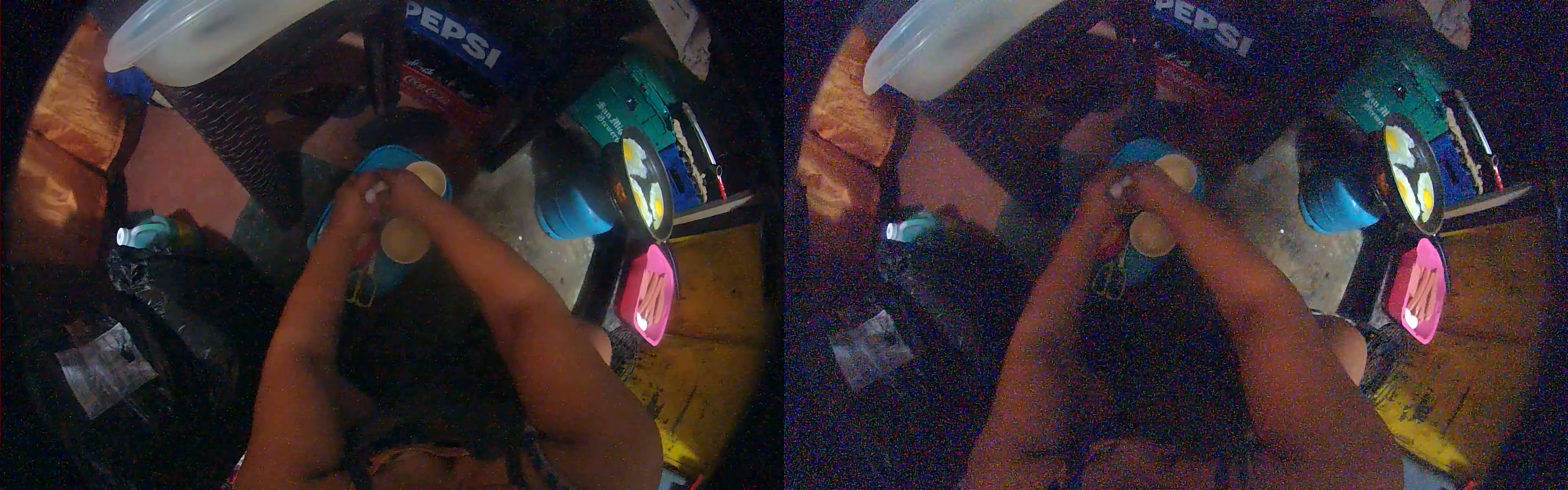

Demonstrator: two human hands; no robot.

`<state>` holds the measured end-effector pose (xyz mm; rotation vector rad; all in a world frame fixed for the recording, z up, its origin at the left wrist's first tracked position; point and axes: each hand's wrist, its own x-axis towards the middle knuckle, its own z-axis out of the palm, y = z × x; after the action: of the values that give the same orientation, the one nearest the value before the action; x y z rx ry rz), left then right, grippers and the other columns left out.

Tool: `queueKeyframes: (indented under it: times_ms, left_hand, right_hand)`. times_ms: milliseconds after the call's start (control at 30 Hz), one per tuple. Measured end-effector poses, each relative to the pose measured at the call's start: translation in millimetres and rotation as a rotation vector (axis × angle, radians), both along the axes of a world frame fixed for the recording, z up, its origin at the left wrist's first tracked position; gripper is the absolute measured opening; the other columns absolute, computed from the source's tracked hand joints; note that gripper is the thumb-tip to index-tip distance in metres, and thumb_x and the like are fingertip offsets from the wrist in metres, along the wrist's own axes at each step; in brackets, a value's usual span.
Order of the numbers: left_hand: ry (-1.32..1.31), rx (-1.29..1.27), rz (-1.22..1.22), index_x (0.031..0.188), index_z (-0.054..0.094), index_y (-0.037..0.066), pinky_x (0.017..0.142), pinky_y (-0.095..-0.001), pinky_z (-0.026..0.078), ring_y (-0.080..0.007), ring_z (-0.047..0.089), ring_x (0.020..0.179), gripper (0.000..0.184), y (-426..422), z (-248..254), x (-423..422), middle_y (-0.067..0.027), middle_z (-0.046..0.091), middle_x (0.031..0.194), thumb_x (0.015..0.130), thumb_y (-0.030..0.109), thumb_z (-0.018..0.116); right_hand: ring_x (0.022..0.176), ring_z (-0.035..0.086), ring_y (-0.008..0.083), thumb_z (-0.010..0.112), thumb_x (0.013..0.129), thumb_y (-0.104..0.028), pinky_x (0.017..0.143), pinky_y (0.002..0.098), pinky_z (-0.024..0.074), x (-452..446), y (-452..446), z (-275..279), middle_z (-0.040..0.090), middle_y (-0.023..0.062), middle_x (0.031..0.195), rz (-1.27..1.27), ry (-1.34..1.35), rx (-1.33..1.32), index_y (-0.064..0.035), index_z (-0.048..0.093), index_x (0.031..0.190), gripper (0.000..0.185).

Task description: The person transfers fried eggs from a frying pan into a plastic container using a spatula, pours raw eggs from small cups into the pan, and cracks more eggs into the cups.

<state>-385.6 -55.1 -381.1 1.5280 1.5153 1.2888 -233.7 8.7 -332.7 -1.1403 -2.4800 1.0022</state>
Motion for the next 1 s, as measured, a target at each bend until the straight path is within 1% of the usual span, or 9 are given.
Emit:
queueKeyframes:
  times_ms: [200, 333, 500, 533, 700, 767, 867, 967, 1000]
  left_hand:
    - [0.125, 0.059, 0.011, 0.114, 0.069, 0.011, 0.084, -0.0449, 0.055, -0.0421, 0.066, 0.095, 0.045, -8, 26, 4, -0.0205, 0.067, 0.105, 0.070, 0.018, 0.080]
    - [0.368, 0.071, -0.031, 0.115, 0.068, 0.012, 0.086, -0.0457, 0.055, -0.0406, 0.065, 0.099, 0.044, -6, 23, 0, -0.0194, 0.067, 0.109, 0.071, 0.014, 0.076]
    - [0.663, 0.151, -0.025, 0.119, 0.065, 0.011, 0.089, -0.0465, 0.054, -0.0382, 0.064, 0.104, 0.044, -3, 14, -4, -0.0177, 0.067, 0.113, 0.075, 0.013, 0.071]
    - [0.734, 0.095, -0.032, 0.119, 0.065, 0.011, 0.089, -0.0468, 0.054, -0.0383, 0.064, 0.104, 0.044, -4, 21, -2, -0.0179, 0.066, 0.113, 0.075, 0.013, 0.070]
    - [1.076, -0.052, -0.222, 0.120, 0.063, 0.010, 0.089, -0.0478, 0.053, -0.0390, 0.063, 0.106, 0.042, -14, 55, -2, -0.0183, 0.065, 0.115, 0.078, 0.012, 0.066]
    - [0.995, 0.181, -0.113, 0.117, 0.065, 0.011, 0.090, -0.0484, 0.052, -0.0399, 0.062, 0.107, 0.039, -17, 27, -10, -0.0182, 0.064, 0.117, 0.078, 0.010, 0.064]
    - [1.041, 0.171, -0.085, 0.116, 0.065, 0.011, 0.089, -0.0486, 0.052, -0.0397, 0.061, 0.108, 0.039, -26, 55, -1, -0.0170, 0.063, 0.119, 0.077, 0.011, 0.065]
    - [0.944, 0.257, 0.030, 0.115, 0.065, 0.008, 0.084, -0.0460, 0.053, -0.0367, 0.064, 0.100, 0.037, -18, 12, -27, -0.0159, 0.066, 0.112, 0.078, 0.009, 0.067]
    - [0.914, 0.279, 0.069, 0.114, 0.065, 0.008, 0.082, -0.0452, 0.054, -0.0357, 0.065, 0.098, 0.036, -14, -7, -35, -0.0155, 0.067, 0.109, 0.078, 0.008, 0.068]
  right_hand:
    - [0.101, 0.067, 0.0396, 0.084, 0.065, -0.034, 0.089, 0.0466, 0.0545, 1, 1, 0, 0.070, 0.0208, 0.110, 0.049, -0.039, 0.065, -0.0094, 0.064, 0.124, 0.067]
    - [0.106, 0.065, 0.0396, 0.083, 0.066, -0.038, 0.092, 0.0476, 0.0529, 6, -9, 19, 0.067, 0.0210, 0.116, 0.046, -0.137, 0.136, -0.0113, 0.064, 0.126, 0.068]
    - [0.107, 0.065, 0.0393, 0.081, 0.068, -0.040, 0.094, 0.0471, 0.0516, 11, 2, -14, 0.066, 0.0207, 0.118, 0.002, -0.149, 0.222, -0.0097, 0.063, 0.128, 0.070]
    - [0.106, 0.065, 0.0395, 0.081, 0.068, -0.039, 0.094, 0.0469, 0.0516, 12, 3, -19, 0.066, 0.0205, 0.117, -0.007, -0.157, 0.240, -0.0091, 0.063, 0.128, 0.070]
    - [0.104, 0.066, 0.0392, 0.068, 0.080, -0.020, 0.090, 0.0479, 0.0532, 10, -8, -7, 0.067, 0.0204, 0.115, 0.043, 0.005, 0.306, -0.0057, 0.064, 0.118, 0.041]
    - [0.102, 0.066, 0.0391, 0.061, 0.083, -0.012, 0.086, 0.0489, 0.0542, 3, -10, -12, 0.067, 0.0209, 0.114, -0.040, -0.093, 0.427, -0.0031, 0.063, 0.111, 0.030]
    - [0.103, 0.066, 0.0387, 0.067, 0.080, -0.016, 0.087, 0.0474, 0.0544, 1, -21, -9, 0.066, 0.0214, 0.114, -0.215, -0.098, 0.408, -0.0023, 0.063, 0.113, 0.036]
    - [0.102, 0.066, 0.0377, 0.073, 0.079, -0.018, 0.085, 0.0451, 0.0552, 0, -33, 4, 0.066, 0.0210, 0.114, -0.315, -0.001, 0.478, -0.0039, 0.061, 0.122, 0.047]
    - [0.101, 0.067, 0.0367, 0.074, 0.078, -0.018, 0.084, 0.0438, 0.0556, -3, -30, -11, 0.065, 0.0207, 0.115, -0.353, 0.051, 0.460, -0.0045, 0.060, 0.126, 0.052]
